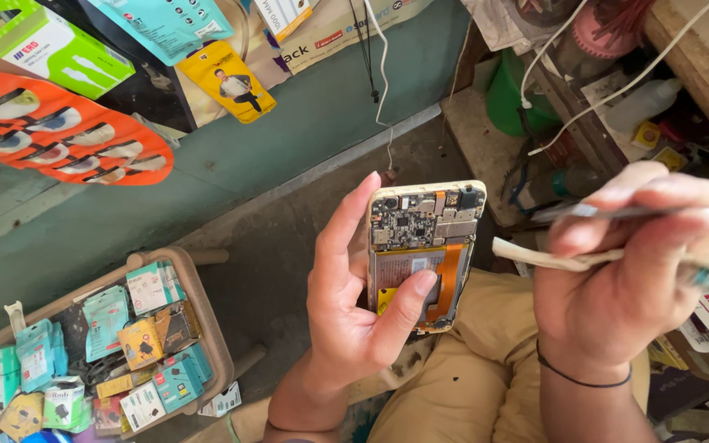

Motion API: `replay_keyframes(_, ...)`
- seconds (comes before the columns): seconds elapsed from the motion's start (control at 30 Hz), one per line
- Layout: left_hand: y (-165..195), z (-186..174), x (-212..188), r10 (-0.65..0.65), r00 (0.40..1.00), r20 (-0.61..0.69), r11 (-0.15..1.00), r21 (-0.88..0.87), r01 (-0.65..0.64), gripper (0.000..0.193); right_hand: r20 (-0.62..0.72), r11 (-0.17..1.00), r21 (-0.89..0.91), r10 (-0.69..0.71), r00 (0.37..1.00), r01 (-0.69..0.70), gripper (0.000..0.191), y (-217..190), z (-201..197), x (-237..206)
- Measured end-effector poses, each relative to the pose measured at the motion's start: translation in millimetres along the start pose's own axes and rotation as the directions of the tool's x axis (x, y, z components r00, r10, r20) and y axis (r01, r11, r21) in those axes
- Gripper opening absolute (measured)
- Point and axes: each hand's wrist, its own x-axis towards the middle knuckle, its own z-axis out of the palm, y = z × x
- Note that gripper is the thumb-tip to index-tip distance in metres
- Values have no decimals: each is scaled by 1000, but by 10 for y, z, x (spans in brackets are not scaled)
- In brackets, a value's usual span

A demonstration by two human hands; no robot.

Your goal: The person holds an opened smartphone on their lap and works on its exposed motherboard, using tweezers and a metal pry tool to lift and reposition small internal components, and a toothbrush to brush the board. They turn the phone over and continue prying at connectors until the end.

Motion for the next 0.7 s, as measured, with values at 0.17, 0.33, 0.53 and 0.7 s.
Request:
replay_keyframes(0.17,-11,4,-21,29,999,21,997,70,-31,71,168,971,-198,-103,980,136,31,62,-44,-89)
replay_keyframes(0.33,-24,3,-28,48,998,34,993,103,-51,71,206,955,-261,-91,974,144,32,91,-67,-122)
replay_keyframes(0.53,-23,6,-27,50,998,47,993,102,-55,70,130,988,-147,-36,991,55,33,116,-105,-118)
replay_keyframes(0.7,-21,14,-21,52,998,45,991,123,-57,70,126,975,-220,-2,992,30,33,137,-92,-128)
